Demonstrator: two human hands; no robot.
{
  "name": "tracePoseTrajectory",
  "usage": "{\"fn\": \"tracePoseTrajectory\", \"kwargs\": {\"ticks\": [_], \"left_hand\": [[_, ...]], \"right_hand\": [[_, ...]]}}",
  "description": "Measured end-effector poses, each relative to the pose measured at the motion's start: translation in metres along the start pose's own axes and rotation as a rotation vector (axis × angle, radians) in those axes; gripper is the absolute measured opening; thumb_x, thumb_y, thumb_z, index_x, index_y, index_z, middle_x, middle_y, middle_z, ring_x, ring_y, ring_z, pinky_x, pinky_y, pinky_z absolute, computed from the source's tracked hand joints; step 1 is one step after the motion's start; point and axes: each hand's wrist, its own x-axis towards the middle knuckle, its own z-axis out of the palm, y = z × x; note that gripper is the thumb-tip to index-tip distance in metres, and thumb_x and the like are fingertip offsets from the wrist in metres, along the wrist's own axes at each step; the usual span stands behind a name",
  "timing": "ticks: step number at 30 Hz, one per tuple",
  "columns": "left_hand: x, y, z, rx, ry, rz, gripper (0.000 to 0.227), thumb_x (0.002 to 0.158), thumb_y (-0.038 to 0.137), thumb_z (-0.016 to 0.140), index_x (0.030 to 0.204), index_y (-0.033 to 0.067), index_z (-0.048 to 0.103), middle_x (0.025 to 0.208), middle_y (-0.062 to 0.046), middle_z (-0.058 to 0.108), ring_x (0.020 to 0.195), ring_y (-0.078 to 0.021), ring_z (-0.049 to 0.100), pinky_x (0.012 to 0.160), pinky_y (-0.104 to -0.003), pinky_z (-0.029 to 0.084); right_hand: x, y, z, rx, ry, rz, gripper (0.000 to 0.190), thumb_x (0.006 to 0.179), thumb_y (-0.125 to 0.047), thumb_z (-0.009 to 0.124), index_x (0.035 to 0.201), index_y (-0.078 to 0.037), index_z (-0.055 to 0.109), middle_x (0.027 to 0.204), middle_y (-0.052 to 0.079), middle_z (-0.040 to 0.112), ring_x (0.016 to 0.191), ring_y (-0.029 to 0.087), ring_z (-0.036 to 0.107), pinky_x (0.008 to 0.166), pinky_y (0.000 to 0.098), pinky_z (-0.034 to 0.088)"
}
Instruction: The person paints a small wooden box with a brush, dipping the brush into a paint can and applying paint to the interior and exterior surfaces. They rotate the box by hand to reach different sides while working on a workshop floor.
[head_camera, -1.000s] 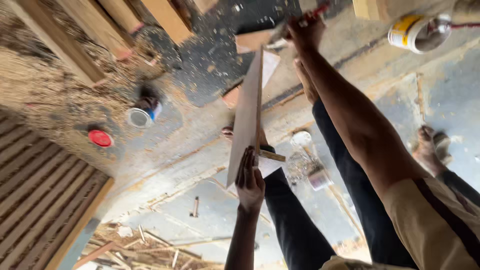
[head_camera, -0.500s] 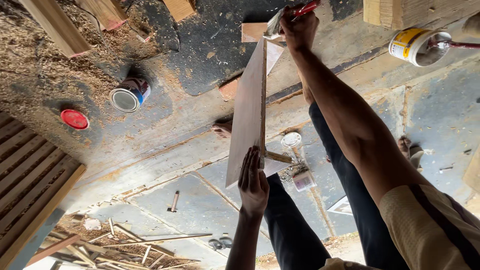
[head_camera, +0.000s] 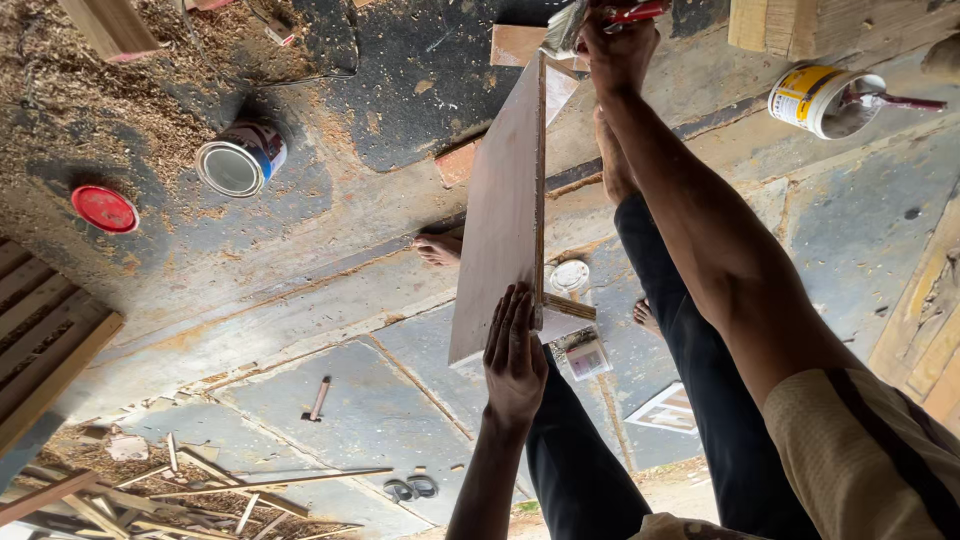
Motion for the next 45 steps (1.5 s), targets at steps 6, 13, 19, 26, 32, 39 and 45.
{"fn": "tracePoseTrajectory", "kwargs": {"ticks": [6,13,19,26,32,39,45], "left_hand": [[-0.004,-0.001,0.001,-0.016,0.016,0.003,0.038,0.097,-0.011,0.050,0.134,-0.0087,0.058,0.139,-0.025,0.063,0.135,-0.0401,0.060,0.117,-0.050,0.050],[-0.005,-0.002,0.005,-0.013,0.013,-0.009,0.035,0.101,-0.008,0.050,0.135,-0.0072,0.059,0.140,-0.023,0.063,0.135,-0.0384,0.060,0.118,-0.050,0.050],[-0.005,-0.003,0.006,-0.019,0.010,0.004,0.035,0.102,-0.006,0.050,0.136,-0.0067,0.058,0.141,-0.023,0.062,0.135,-0.0380,0.060,0.118,-0.050,0.049],[-0.009,-0.007,0.010,-0.021,0.025,-0.005,0.037,0.100,-0.009,0.052,0.136,-0.0052,0.059,0.141,-0.022,0.063,0.136,-0.0368,0.060,0.118,-0.049,0.049],[-0.014,-0.012,0.015,-0.030,0.040,-0.011,0.034,0.101,-0.008,0.053,0.134,-0.0049,0.060,0.141,-0.022,0.063,0.135,-0.0358,0.060,0.118,-0.049,0.049],[-0.015,-0.012,0.017,-0.025,0.072,-0.036,0.034,0.101,-0.007,0.055,0.133,-0.0040,0.062,0.141,-0.021,0.064,0.134,-0.0348,0.061,0.117,-0.049,0.050],[-0.013,-0.009,0.006,-0.155,0.145,0.003,0.042,0.097,-0.008,0.053,0.138,-0.0041,0.057,0.146,-0.023,0.060,0.139,-0.0387,0.058,0.121,-0.051,0.045]], "right_hand": [[-0.004,-0.020,-0.006,0.009,-0.057,0.093,0.010,0.093,-0.002,0.070,0.102,-0.001,0.073,0.085,0.012,0.080,0.068,0.014,0.082,0.058,0.0262,0.068],[-0.009,-0.057,-0.023,0.047,-0.176,0.243,0.007,0.094,-0.004,0.074,0.099,0.001,0.073,0.086,0.014,0.079,0.071,0.016,0.081,0.059,0.0286,0.068],[-0.016,-0.080,-0.041,0.143,-0.222,0.372,0.012,0.094,-0.004,0.075,0.101,0.004,0.071,0.087,0.012,0.074,0.074,0.017,0.077,0.064,0.0330,0.073],[-0.023,-0.097,-0.048,0.115,-0.283,0.422,0.013,0.091,-0.004,0.073,0.098,0.005,0.068,0.085,0.013,0.074,0.074,0.020,0.078,0.066,0.0360,0.069],[-0.028,-0.135,-0.068,0.001,-0.497,0.351,0.009,0.095,-0.003,0.069,0.102,0.003,0.069,0.092,0.016,0.075,0.080,0.024,0.079,0.071,0.0356,0.071],[-0.020,-0.178,-0.081,0.199,-0.542,0.144,0.010,0.101,0.002,0.069,0.111,0.002,0.065,0.100,0.014,0.071,0.085,0.019,0.074,0.078,0.0312,0.066],[-0.028,-0.277,-0.046,-0.207,-0.905,-0.030,0.009,0.101,-0.001,0.073,0.109,0.003,0.069,0.098,0.012,0.074,0.086,0.016,0.071,0.078,0.0305,0.058]]}}
